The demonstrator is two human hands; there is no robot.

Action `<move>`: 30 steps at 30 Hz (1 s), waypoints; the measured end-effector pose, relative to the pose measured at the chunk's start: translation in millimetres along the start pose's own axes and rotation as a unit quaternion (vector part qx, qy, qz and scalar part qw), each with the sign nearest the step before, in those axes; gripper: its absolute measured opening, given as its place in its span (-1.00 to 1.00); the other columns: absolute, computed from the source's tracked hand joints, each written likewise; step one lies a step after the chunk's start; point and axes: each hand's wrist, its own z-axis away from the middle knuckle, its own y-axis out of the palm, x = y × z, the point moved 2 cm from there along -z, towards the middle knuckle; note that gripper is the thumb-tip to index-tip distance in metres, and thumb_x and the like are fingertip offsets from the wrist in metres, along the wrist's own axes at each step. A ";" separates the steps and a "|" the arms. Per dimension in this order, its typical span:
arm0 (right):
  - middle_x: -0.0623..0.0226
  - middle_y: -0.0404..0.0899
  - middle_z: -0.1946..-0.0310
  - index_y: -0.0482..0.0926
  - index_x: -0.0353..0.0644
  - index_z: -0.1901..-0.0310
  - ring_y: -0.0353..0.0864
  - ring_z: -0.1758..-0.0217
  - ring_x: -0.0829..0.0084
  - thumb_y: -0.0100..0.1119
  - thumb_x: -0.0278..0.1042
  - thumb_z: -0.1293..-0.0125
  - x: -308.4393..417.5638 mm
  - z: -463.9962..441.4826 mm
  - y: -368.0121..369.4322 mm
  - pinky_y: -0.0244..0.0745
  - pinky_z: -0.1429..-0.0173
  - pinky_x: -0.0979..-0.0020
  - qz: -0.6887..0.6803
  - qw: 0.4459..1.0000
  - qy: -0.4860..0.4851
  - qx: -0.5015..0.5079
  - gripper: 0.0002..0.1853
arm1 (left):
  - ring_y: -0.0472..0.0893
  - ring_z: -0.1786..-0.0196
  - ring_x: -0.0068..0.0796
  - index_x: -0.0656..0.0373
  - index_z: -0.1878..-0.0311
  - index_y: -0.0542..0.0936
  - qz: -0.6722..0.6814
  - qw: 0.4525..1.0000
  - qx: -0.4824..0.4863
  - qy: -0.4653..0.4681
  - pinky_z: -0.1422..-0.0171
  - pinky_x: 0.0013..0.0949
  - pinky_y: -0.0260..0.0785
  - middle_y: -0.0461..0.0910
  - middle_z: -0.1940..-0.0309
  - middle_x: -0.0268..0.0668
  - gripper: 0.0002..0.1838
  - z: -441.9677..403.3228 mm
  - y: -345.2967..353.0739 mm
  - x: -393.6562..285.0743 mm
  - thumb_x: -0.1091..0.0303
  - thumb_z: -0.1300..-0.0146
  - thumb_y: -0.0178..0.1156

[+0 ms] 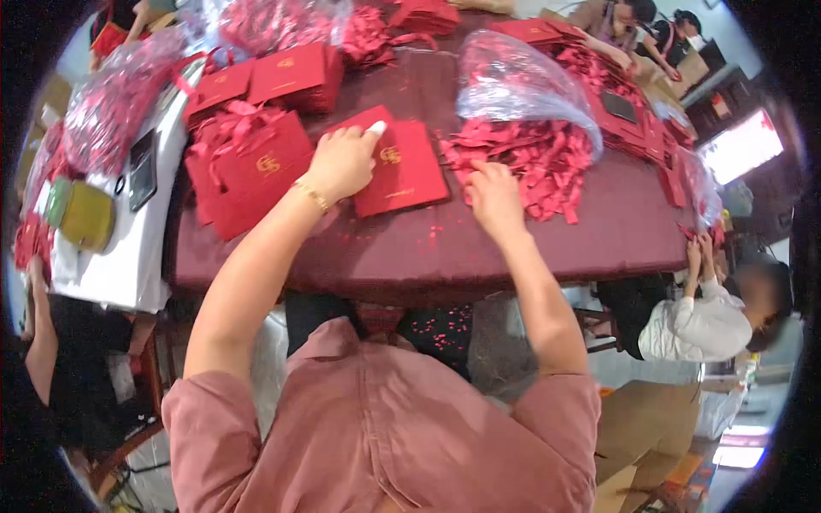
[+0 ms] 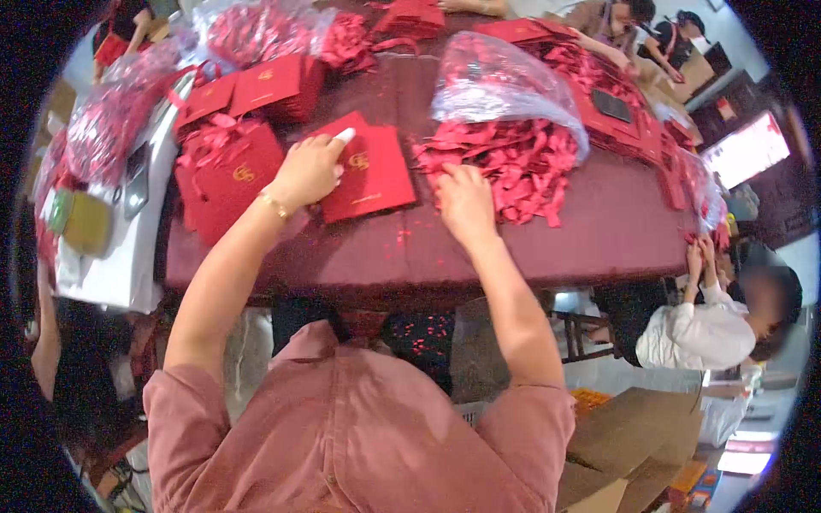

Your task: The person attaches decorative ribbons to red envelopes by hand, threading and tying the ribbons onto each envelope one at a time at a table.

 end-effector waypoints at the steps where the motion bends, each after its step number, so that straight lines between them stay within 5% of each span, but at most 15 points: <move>1: 0.19 0.56 -0.03 0.60 -0.18 0.25 0.46 -0.15 0.10 0.26 -0.40 -0.14 1.8 1.6 -4.4 0.37 -0.21 0.10 -0.004 1.000 0.010 -0.006 -0.86 | 0.51 -0.13 -0.04 0.09 -0.31 0.39 0.017 1.000 -0.016 0.009 -0.19 0.00 0.36 0.53 -0.03 -0.07 -0.42 2.5 0.4 -1.0 0.29 -0.19 0.23; 8: 0.21 0.58 0.12 0.50 -0.18 0.28 0.50 -0.06 0.15 0.24 -0.47 -0.14 9.6 6.2 -22.1 0.33 -0.14 0.13 -0.107 0.982 0.060 -0.147 -0.87 | 0.48 -0.04 -0.15 0.07 -0.20 0.47 0.037 0.996 -0.080 0.022 -0.12 -0.12 0.35 0.48 0.12 -0.21 -0.23 23.7 -14.8 -27.8 0.30 0.19 0.53; 12: 0.21 0.56 0.40 0.50 -0.17 0.34 0.56 0.24 0.12 0.25 -0.44 -0.16 48.4 0.2 -36.1 0.39 0.03 0.16 -0.185 0.966 0.070 -0.164 -0.90 | 0.48 -0.01 -0.11 0.10 -0.24 0.44 0.025 0.993 -0.106 0.053 -0.12 -0.12 0.36 0.46 0.11 -0.17 -0.18 33.7 -10.6 -38.5 0.30 0.21 0.53; 17: 0.24 0.58 0.40 0.52 -0.15 0.30 0.58 0.23 0.14 0.24 -0.40 -0.18 82.1 4.5 -9.6 0.36 0.01 0.15 -0.182 0.981 0.003 -0.066 -0.89 | 0.51 0.01 -0.02 0.11 -0.26 0.42 0.134 0.987 -0.078 0.043 -0.12 -0.09 0.39 0.47 0.12 -0.09 -0.18 43.6 -2.1 -40.3 0.35 0.17 0.52; 19: 0.18 0.57 0.42 0.53 -0.19 0.32 0.56 0.30 0.10 0.28 -0.46 -0.12 89.6 5.2 -7.0 0.38 0.17 0.12 -0.168 0.982 -0.007 -0.088 -0.88 | 0.54 -0.03 0.04 0.13 -0.28 0.40 0.241 0.970 -0.025 -0.018 -0.14 -0.09 0.42 0.52 0.11 -0.02 -0.20 45.3 3.3 -33.7 0.37 0.11 0.49; 24: 0.22 0.55 0.44 0.52 -0.18 0.34 0.54 0.35 0.13 0.27 -0.49 -0.15 84.0 7.1 5.9 0.39 0.24 0.16 -0.136 0.987 0.000 -0.091 -0.91 | 0.68 0.16 -0.26 0.10 -0.46 0.23 0.458 0.882 0.110 -0.030 0.06 -0.26 0.56 0.60 0.03 0.04 -0.09 57.5 3.8 -16.3 0.59 0.03 0.34; 30: 0.26 0.54 0.36 0.52 -0.13 0.28 0.53 0.22 0.18 0.24 -0.38 -0.21 85.6 9.1 10.2 0.35 0.12 0.18 -0.093 0.994 0.018 -0.058 -0.89 | 0.57 0.28 -0.43 -0.06 -0.51 0.17 0.397 0.910 0.111 -0.036 0.15 -0.36 0.53 0.58 0.21 -0.14 -0.05 75.9 -3.9 -25.0 0.70 -0.02 0.24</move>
